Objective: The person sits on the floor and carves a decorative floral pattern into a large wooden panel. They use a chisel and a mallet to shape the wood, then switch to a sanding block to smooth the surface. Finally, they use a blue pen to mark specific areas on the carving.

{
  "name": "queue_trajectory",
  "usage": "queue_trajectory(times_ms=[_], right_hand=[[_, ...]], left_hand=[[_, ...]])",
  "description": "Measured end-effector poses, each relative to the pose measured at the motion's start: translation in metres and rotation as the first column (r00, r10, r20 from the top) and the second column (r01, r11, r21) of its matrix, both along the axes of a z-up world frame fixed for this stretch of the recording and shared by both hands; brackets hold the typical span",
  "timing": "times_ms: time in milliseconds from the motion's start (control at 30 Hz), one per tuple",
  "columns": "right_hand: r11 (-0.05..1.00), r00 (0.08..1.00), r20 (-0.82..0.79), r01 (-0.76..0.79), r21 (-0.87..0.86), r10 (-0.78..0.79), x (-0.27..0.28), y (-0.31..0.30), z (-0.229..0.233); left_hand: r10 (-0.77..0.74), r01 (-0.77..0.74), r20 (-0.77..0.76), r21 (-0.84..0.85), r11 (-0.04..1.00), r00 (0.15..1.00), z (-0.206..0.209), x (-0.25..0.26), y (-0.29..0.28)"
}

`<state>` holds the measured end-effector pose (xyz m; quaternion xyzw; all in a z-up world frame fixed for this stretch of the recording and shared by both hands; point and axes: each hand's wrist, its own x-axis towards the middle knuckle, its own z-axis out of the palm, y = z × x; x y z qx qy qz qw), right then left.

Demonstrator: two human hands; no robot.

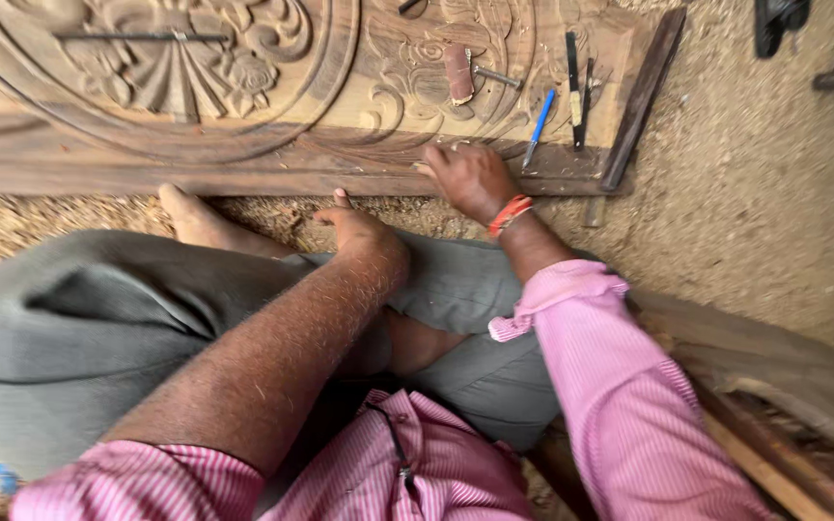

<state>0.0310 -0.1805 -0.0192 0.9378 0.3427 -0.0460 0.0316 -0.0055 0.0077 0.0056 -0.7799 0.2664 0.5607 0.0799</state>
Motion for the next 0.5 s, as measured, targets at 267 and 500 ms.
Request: queue_trajectory(times_ms=[267,500], right_hand=[[0.994,0.997,-0.005,-0.074,0.085,0.074,0.000,0.028,-0.043],[0.998,0.997,0.065,-0.044,0.033,0.042,-0.001,-0.006,-0.010]], left_hand=[[0.034,-0.034,-0.003,0.007,0.999,0.999,-0.003,0.006,0.002],[0.010,-0.010,-0.014,-0.007,1.000,1.000,0.003,0.006,0.004]])
